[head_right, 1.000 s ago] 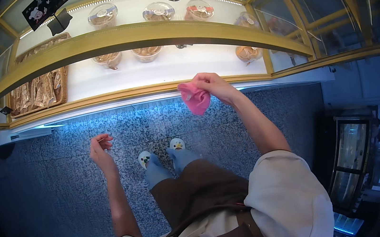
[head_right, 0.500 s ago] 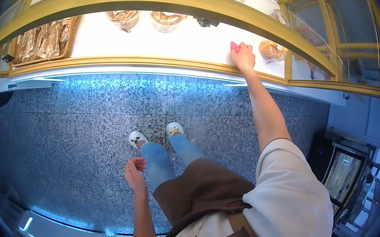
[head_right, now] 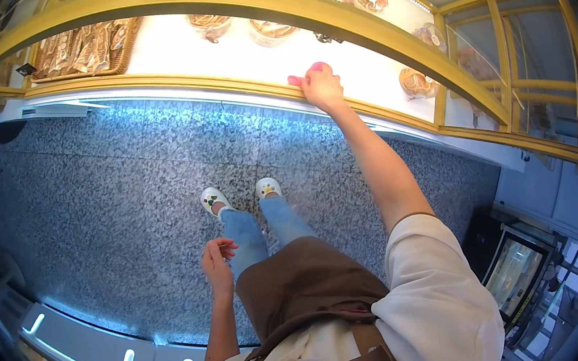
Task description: The person wipes the interior of a glass display case with a pink cloth, moving packaged food containers aside to reach the surfaces. They clean the white shelf and gold trim, then return the containers and wipe the glass front.
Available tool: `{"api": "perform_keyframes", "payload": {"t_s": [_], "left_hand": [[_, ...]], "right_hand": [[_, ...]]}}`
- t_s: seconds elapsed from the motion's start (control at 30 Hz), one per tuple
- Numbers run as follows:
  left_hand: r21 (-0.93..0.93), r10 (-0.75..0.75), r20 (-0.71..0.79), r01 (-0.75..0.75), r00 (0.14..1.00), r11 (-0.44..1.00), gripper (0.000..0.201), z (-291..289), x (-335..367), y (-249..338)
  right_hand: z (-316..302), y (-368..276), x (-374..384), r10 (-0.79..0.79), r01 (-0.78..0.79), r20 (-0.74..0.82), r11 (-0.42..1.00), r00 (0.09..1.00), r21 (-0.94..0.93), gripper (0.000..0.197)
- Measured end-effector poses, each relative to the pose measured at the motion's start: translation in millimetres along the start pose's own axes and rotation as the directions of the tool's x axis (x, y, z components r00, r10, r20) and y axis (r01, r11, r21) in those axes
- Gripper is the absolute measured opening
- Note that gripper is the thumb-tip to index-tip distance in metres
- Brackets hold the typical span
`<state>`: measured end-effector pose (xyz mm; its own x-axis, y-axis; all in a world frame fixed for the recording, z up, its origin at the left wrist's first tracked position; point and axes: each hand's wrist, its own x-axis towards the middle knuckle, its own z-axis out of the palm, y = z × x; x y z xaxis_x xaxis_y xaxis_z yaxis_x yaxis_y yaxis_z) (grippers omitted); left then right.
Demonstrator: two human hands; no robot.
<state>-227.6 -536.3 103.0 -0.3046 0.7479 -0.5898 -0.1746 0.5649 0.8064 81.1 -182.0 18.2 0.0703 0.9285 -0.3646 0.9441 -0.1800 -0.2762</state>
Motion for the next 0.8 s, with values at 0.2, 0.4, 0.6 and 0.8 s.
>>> {"api": "perform_keyframes", "payload": {"t_s": [0.2,0.4,0.6,0.8], "left_hand": [[0.014,-0.03,0.015,0.03,0.999,0.999,0.042,-13,-7,9],[0.027,-0.072,-0.077,0.074,0.994,0.997,0.042,-31,-12,-11],[0.067,-0.073,-0.141,0.083,0.987,0.994,0.043,-46,-18,-10],[0.11,-0.096,-0.114,0.108,0.989,0.988,0.044,-51,-20,-11]], "right_hand": [[-35,19,13,0.124,-0.133,0.122,0.989,0.985,0.068,0.038],[-63,-117,-127,-0.334,0.083,0.098,0.488,0.937,0.869,0.029],[71,-91,-151,-0.261,-0.318,0.536,0.572,0.803,0.756,0.025],[73,48,-174,0.127,-0.256,0.272,0.818,0.954,0.516,0.025]]}}
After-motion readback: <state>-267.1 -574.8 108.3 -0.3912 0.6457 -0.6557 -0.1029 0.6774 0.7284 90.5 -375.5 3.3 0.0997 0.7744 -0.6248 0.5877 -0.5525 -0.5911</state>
